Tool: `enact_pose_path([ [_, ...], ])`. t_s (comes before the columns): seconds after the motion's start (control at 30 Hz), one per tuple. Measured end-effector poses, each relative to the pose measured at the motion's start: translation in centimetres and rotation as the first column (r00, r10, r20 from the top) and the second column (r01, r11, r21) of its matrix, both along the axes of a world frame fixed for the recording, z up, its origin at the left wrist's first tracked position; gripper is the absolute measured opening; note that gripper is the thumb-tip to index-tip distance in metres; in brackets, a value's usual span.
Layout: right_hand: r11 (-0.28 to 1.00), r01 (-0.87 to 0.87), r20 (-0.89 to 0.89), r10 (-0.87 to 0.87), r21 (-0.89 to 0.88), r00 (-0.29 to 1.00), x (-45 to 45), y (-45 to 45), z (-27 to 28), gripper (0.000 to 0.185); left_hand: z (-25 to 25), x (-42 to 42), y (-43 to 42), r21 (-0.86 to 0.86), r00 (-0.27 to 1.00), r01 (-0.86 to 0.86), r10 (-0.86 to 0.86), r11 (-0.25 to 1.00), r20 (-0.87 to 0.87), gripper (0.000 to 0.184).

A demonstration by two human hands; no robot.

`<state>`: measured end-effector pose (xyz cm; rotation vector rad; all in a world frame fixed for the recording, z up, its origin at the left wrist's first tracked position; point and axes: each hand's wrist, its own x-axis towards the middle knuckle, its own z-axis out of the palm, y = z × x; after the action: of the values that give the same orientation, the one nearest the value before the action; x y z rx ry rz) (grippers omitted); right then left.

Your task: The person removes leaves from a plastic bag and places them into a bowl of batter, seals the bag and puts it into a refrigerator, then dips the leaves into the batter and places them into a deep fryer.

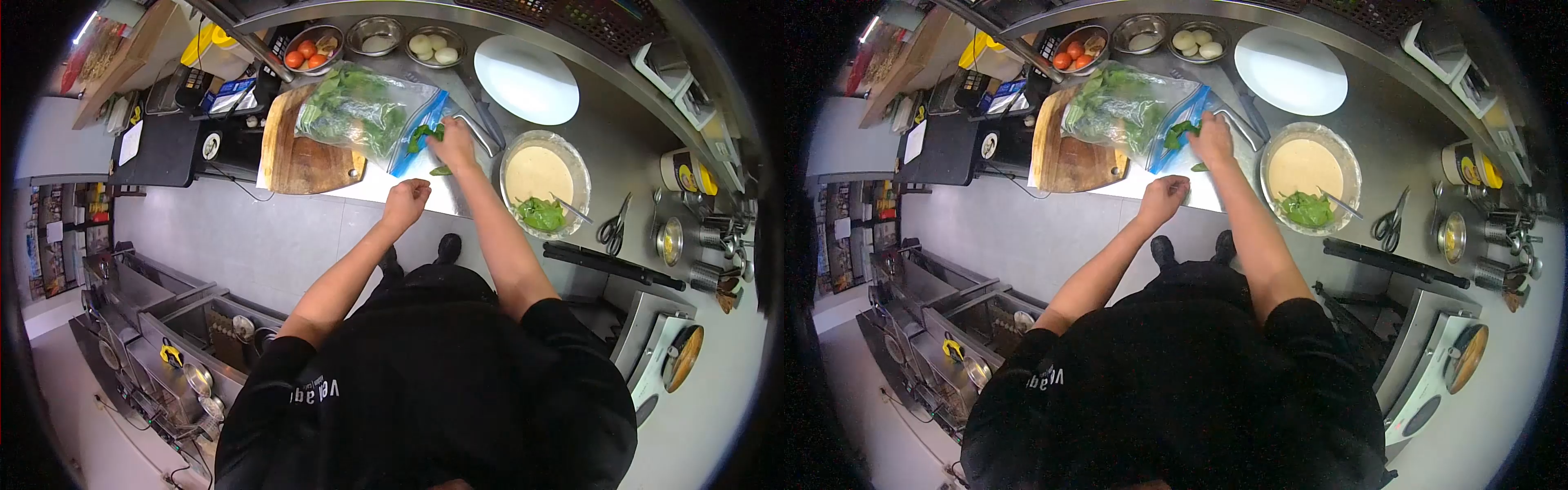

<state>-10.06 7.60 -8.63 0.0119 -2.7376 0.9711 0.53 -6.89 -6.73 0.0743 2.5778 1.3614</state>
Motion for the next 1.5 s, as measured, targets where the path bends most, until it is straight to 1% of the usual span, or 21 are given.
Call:
enact_pose_path([
  [0.07,0.976,0.039,0.055,-0.051,0.214,0.997,0.6,-1.2,-1.0,0.031,-0.4,-0.1,0.3,0.025,0.999,-0.004,0.005,1.0,-0.033,0.021],
  [0.13,0.98,0.031,-0.019,-0.028,0.196,0.999,-0.3,-0.5,-2.4,0.036,-0.1,-0.6,0.3,0.042,0.997,-0.017,0.02,0.999,-0.069,0.022],
  [0.23,0.974,0.04,0.325,0.035,-0.221,0.945,-0.2,2.0,-1.4,0.048,-0.9,-1.5,0.5,0.067,0.994,-0.064,0.07,0.996,-0.09,0.027],
  [0.27,0.976,0.047,0.325,0.026,-0.214,0.945,0.2,2.4,-1.3,0.048,-1.9,-2.1,0.7,0.074,0.994,-0.057,0.064,0.996,-0.09,0.027],
  [0.33,0.603,0.304,0.535,0.247,-0.738,0.808,2.0,3.0,1.5,0.044,-1.6,-3.2,1.5,0.435,0.956,-0.274,0.195,0.858,0.219,0.029],
  [0.37,0.48,0.323,0.513,0.341,-0.815,0.787,2.8,3.2,2.5,0.041,-0.6,-3.6,1.9,0.567,0.908,-0.376,0.17,0.733,0.383,0.03],
  [0.53,0.282,0.342,0.437,0.425,-0.896,0.793,6.1,5.0,4.6,0.038,2.9,-4.7,3.3,0.687,0.901,-0.347,0.024,0.638,0.433,0.023],
  [0.6,0.521,0.116,0.414,0.505,-0.846,0.757,7.2,6.7,5.7,0.034,3.5,-4.7,4.0,0.669,0.921,-0.301,0.025,0.679,0.389,0.018],
  [0.67,0.522,0.098,0.372,0.452,-0.848,0.811,8.6,7.5,9.2,0.034,4.0,-4.5,4.7,0.618,0.93,-0.22,-0.029,0.754,0.367,0.014],
  [0.73,0.803,0.098,0.46,0.232,-0.588,0.857,9.4,9.0,11.1,0.043,4.5,-3.9,5.9,0.637,0.941,-0.094,-0.14,0.765,0.307,0.014],
  [0.9,0.746,0.15,0.496,0.265,-0.649,0.827,11.3,12.4,9.9,0.042,5.6,-1.6,9.2,0.72,0.915,0.053,-0.323,0.692,0.243,0.031],
  [1.0,0.777,0.151,0.437,0.171,-0.61,0.883,13.1,14.1,9.2,0.03,6.2,-0.4,10.4,0.602,0.895,0.138,-0.359,0.786,0.263,0.037],
  [1.13,0.79,0.256,0.342,-0.063,-0.557,0.938,15.4,18.7,8.1,0.019,6.1,1.8,10.7,0.597,0.83,0.179,-0.446,0.782,0.335,0.039],
  [1.2,0.917,0.358,0.37,-0.275,-0.175,0.887,16.2,19.1,10.0,0.02,3.3,2.3,9.3,0.503,0.824,0.232,-0.443,0.833,0.353,0.028],
  [1.23,0.919,0.352,0.375,-0.268,-0.177,0.888,17.0,19.0,9.9,0.02,1.8,2.2,8.2,0.314,0.887,0.359,-0.426,0.879,0.178,0.022],
  [1.27,0.946,0.297,0.209,-0.318,0.126,0.925,17.7,19.0,10.0,0.021,0.4,2.0,7.7,0.095,0.899,0.437,-0.438,0.894,-0.012,0.018],
  [1.3,0.865,0.268,0.032,-0.31,0.424,0.95,18.0,19.2,10.1,0.023,-0.2,1.9,7.6,-0.048,0.967,0.218,-0.222,0.975,-0.126,0.014],
  [1.37,0.858,0.304,-0.065,-0.305,0.415,0.95,17.9,18.3,10.7,0.025,-1.4,-0.3,6.1,-0.042,0.982,0.055,-0.062,0.998,-0.177,0.024],
  [1.4,0.851,0.342,-0.163,-0.301,0.399,0.94,17.8,17.4,10.9,0.027,-3.0,-1.6,5.6,-0.169,0.897,-0.014,-0.062,0.986,-0.438,0.037],
  [1.43,0.848,0.345,-0.161,-0.306,0.401,0.938,17.6,16.5,10.8,0.027,-2.8,-2.8,5.7,-0.197,0.855,-0.04,-0.068,0.98,-0.514,0.038],
  [1.5,0.937,0.185,-0.176,-0.136,0.298,0.975,16.2,14.3,10.4,0.025,-2.5,-4.5,6.3,-0.215,0.805,-0.063,-0.078,0.975,-0.588,0.04],
])
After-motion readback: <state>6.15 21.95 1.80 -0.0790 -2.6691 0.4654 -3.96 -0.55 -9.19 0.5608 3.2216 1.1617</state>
